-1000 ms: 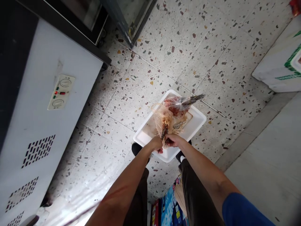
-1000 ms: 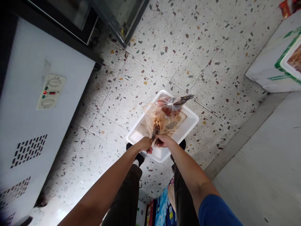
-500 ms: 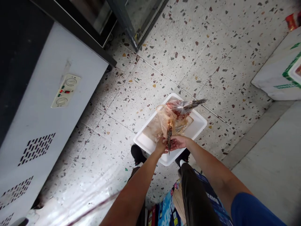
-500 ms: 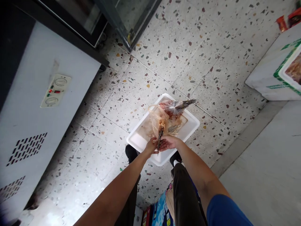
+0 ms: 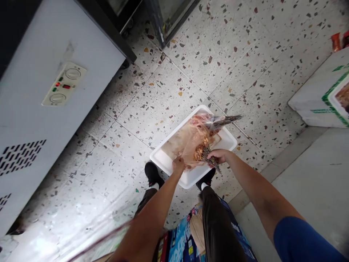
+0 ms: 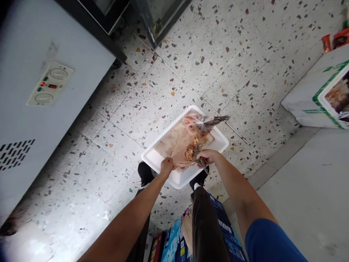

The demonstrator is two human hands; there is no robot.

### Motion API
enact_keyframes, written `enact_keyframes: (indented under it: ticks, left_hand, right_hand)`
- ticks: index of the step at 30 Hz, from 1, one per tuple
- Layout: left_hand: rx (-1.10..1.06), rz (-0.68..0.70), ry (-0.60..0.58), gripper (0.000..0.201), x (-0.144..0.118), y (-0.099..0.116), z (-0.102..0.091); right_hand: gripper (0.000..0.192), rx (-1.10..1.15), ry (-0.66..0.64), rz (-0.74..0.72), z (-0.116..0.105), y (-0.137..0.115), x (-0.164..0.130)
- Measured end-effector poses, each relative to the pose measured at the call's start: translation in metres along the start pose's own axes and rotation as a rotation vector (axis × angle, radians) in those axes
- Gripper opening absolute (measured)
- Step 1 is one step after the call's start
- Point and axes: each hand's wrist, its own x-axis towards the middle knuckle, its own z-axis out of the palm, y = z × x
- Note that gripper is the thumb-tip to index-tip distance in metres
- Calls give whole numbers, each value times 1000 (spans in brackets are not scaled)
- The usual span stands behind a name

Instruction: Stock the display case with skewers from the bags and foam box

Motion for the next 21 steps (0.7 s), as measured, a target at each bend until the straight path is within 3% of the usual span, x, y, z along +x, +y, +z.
enact_keyframes:
  ticks: [5, 9, 12, 15, 19, 21]
  left_hand:
    - [155, 253, -39, 18, -29, -20, -4]
    - [198, 290, 19, 21, -51, -20, -9]
    - [134, 154, 94, 36, -64, -20, -23]
    - [-48, -21, -52, 47, -72, -24, -27]
    - [-645, -223, -239, 29, -63, -30, -20]
    - [-741, -317, -252, 18, -50, -32, -19]
  right_hand:
    - [15, -32, 15, -53, 0, 4, -2]
    - [18, 48, -24, -101, 11, 12, -6]
    - [21, 205, -164, -131, 25, 25, -8]
    - [23, 301, -373, -172, 54, 37, 0]
    - [21, 289, -488, -201, 95, 43, 26]
    - [20, 238, -455, -199, 104, 43, 42]
